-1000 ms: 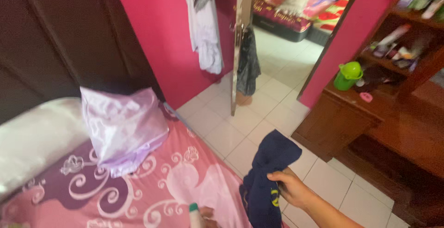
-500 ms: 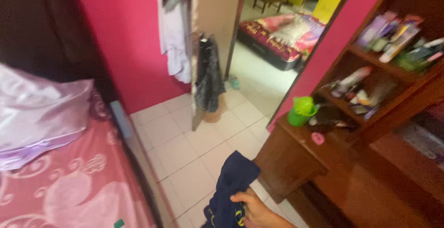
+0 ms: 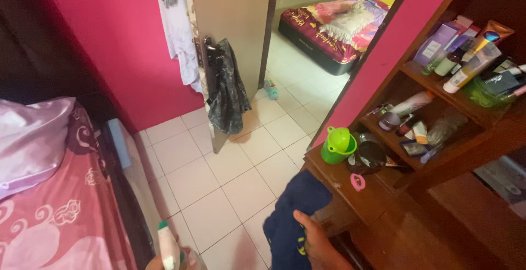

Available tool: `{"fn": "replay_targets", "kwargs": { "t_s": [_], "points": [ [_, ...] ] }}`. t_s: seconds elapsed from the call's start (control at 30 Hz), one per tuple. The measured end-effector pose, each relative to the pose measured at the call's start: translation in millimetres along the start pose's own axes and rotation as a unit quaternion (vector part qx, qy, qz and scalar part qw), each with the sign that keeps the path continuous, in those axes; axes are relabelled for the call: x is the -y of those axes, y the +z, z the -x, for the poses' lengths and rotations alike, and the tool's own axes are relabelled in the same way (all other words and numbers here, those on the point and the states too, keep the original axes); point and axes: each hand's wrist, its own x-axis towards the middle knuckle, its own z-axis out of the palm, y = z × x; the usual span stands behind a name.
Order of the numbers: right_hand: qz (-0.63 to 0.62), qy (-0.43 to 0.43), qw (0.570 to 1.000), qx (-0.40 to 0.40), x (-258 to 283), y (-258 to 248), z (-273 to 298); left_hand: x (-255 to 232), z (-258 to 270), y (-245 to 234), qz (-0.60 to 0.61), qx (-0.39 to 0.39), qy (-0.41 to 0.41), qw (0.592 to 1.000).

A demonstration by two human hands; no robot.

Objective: The person walks into a bedroom holding a spray bottle and a cloth. They approach a window with horizontal glass slats and proceed to spray and wipe the glass surfaces to clean them.

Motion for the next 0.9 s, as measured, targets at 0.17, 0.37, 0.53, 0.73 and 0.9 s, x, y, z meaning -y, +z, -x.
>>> {"fn": "replay_targets", "kwargs": {
  "t_s": [0.17,0.37,0.53,0.73,0.9],
  "points": [
    [-0.044,-0.128,0.986,0.097,25.9,44.1,-48.5,-4.1,-60.1,-1.8,0.013,-0.1,0.095,0.99],
    [-0.075,-0.165,0.977,0.114,73.2,97.5,-148.1,-39.1,-168.8,25.8,-0.045,-0.11,0.124,0.985],
    [-0.103,-0.252,0.961,0.047,132.9,156.1,-226.4,-114.6,-326.4,39.6,0.023,0.038,0.165,0.985],
    [-0.083,-0.258,0.962,-0.001,210.4,141.2,-300.3,-166.5,-467.3,67.4,0.014,0.145,0.206,0.968],
    [0.003,-0.173,0.945,-0.279,295.7,124.0,-356.5,-190.3,-595.9,120.7,0.038,0.174,0.18,0.967]
  ]
}}
